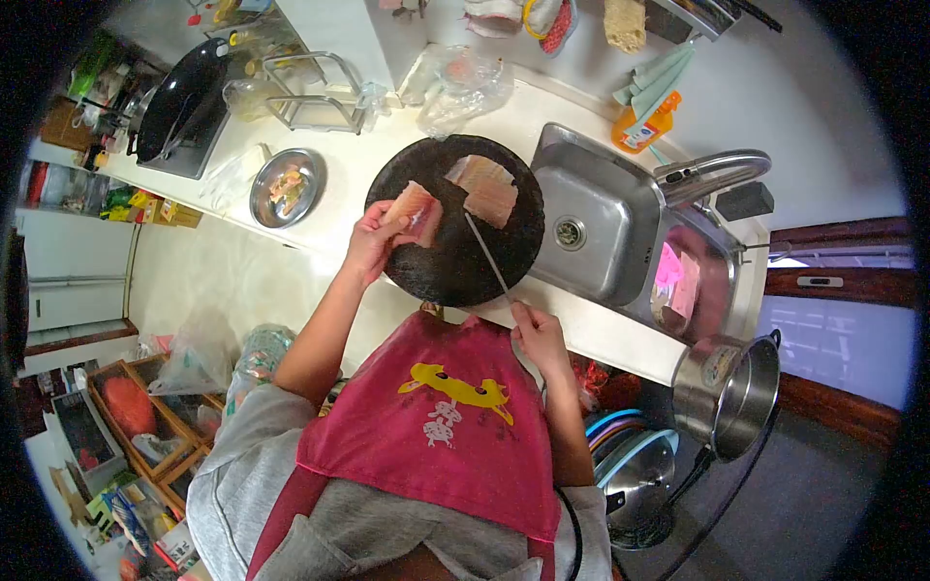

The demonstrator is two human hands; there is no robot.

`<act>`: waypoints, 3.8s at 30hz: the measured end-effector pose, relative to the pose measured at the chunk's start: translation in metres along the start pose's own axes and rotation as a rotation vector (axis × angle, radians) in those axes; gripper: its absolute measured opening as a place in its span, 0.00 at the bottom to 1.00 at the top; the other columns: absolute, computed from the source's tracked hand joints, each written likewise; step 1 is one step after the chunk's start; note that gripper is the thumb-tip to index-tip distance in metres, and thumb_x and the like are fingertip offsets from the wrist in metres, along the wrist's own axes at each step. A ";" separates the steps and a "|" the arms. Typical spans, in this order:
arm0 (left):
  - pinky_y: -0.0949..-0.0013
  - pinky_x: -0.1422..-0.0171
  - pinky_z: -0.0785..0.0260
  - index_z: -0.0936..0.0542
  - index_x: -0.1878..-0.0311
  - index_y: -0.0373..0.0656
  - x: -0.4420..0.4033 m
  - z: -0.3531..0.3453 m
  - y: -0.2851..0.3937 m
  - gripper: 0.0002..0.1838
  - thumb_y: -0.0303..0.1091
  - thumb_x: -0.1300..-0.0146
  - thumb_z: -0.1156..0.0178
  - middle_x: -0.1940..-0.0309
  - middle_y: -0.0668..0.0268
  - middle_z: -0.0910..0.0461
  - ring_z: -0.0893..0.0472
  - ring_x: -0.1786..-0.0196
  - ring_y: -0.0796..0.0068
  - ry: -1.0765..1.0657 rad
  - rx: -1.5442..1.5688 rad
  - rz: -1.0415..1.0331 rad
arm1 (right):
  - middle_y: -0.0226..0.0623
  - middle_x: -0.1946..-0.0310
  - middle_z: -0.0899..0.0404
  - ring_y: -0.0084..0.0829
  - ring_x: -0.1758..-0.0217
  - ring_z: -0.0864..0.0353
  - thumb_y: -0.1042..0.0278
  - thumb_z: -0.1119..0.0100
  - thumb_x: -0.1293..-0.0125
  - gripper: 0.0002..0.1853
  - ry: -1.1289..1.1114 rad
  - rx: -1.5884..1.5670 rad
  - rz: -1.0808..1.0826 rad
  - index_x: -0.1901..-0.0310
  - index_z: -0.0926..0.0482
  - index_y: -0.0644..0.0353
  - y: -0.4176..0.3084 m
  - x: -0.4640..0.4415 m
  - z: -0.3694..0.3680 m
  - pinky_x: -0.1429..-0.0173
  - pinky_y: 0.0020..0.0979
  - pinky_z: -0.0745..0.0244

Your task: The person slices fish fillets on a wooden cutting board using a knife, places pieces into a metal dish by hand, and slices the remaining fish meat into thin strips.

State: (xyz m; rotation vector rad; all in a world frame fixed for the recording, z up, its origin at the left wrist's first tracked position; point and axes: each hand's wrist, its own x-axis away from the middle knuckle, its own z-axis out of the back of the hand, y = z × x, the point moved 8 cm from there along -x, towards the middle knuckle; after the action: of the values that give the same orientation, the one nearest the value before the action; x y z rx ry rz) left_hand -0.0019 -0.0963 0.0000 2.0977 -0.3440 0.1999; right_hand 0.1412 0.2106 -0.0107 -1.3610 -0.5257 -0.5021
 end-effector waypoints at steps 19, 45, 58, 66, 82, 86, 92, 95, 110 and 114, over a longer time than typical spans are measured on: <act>0.66 0.55 0.23 0.12 0.54 0.43 -0.014 0.089 0.014 0.10 0.33 0.37 0.31 0.65 0.58 0.12 0.15 0.65 0.68 0.570 -0.961 -0.355 | 0.28 0.79 0.23 0.16 0.80 0.30 0.46 0.40 0.26 0.23 0.026 -0.024 -0.043 0.59 0.16 0.64 0.003 -0.002 0.002 0.77 0.22 0.38; 0.62 0.34 0.21 0.34 0.33 0.24 -0.066 0.314 0.150 0.19 0.25 0.22 0.53 0.40 0.39 0.22 0.17 0.42 0.52 0.144 0.148 -0.065 | 0.25 0.79 0.25 0.14 0.84 0.36 0.51 0.40 0.24 0.23 0.107 -0.031 -0.073 0.40 0.18 0.61 -0.002 0.013 -0.034 0.81 0.20 0.41; 0.51 0.25 0.30 0.32 0.37 0.21 -0.035 0.283 0.155 0.23 0.35 0.19 0.56 0.39 0.36 0.24 0.22 0.34 0.44 0.003 0.348 -0.074 | 0.26 0.79 0.25 0.15 0.84 0.35 0.52 0.41 0.24 0.23 0.113 0.055 -0.072 0.38 0.19 0.62 -0.007 0.013 -0.031 0.80 0.20 0.40; 0.53 0.25 0.30 0.33 0.34 0.23 -0.029 0.267 0.157 0.32 0.49 0.18 0.60 0.34 0.37 0.28 0.25 0.31 0.46 0.036 0.286 -0.052 | 0.26 0.80 0.25 0.15 0.84 0.35 0.52 0.40 0.24 0.24 0.094 0.039 -0.051 0.37 0.20 0.62 -0.004 0.011 -0.031 0.80 0.20 0.41; 0.61 0.32 0.23 0.29 0.33 0.29 -0.023 0.234 0.169 0.23 0.32 0.25 0.42 0.36 0.46 0.23 0.19 0.37 0.54 -0.005 0.042 -0.164 | 0.24 0.80 0.26 0.14 0.84 0.35 0.52 0.39 0.25 0.24 0.106 0.042 -0.053 0.38 0.19 0.62 -0.009 0.014 -0.031 0.80 0.19 0.41; 0.68 0.37 0.22 0.27 0.34 0.31 -0.024 0.233 0.172 0.22 0.32 0.26 0.41 0.41 0.52 0.18 0.16 0.42 0.67 0.133 -0.169 -0.230 | 0.24 0.80 0.25 0.14 0.84 0.35 0.52 0.39 0.25 0.23 0.119 0.061 -0.069 0.38 0.19 0.60 -0.007 0.013 -0.030 0.80 0.19 0.41; 0.73 0.47 0.20 0.22 0.40 0.33 -0.022 0.242 0.177 0.16 0.26 0.29 0.38 0.50 0.57 0.14 0.14 0.53 0.74 0.267 -0.373 -0.348 | 0.24 0.80 0.25 0.14 0.84 0.35 0.52 0.39 0.25 0.23 0.104 0.056 -0.062 0.38 0.19 0.60 -0.010 0.015 -0.032 0.80 0.19 0.41; 0.74 0.49 0.20 0.21 0.41 0.33 -0.021 0.242 0.180 0.16 0.25 0.30 0.37 0.52 0.59 0.13 0.14 0.56 0.76 0.282 -0.364 -0.406 | 0.24 0.79 0.26 0.14 0.83 0.35 0.52 0.39 0.25 0.23 0.090 0.040 -0.036 0.38 0.19 0.60 -0.008 0.013 -0.032 0.80 0.19 0.41; 0.56 0.39 0.20 0.24 0.41 0.33 -0.012 0.195 0.182 0.16 0.35 0.24 0.44 0.47 0.46 0.18 0.16 0.43 0.50 0.077 0.254 -0.356 | 0.24 0.79 0.26 0.14 0.83 0.36 0.52 0.40 0.24 0.23 0.088 0.062 -0.052 0.37 0.20 0.61 -0.009 0.013 -0.032 0.80 0.20 0.41; 0.54 0.39 0.20 0.26 0.40 0.33 -0.009 0.185 0.181 0.15 0.32 0.24 0.44 0.46 0.45 0.19 0.16 0.43 0.51 0.056 0.255 -0.355 | 0.24 0.79 0.25 0.14 0.83 0.35 0.53 0.40 0.24 0.23 0.093 0.055 -0.049 0.37 0.20 0.61 -0.011 0.014 -0.034 0.80 0.20 0.40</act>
State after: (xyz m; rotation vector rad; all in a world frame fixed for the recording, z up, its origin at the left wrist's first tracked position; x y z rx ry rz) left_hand -0.0677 -0.3425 0.0474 2.3581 0.0960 0.0939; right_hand 0.1474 0.1749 0.0026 -1.2686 -0.4940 -0.5848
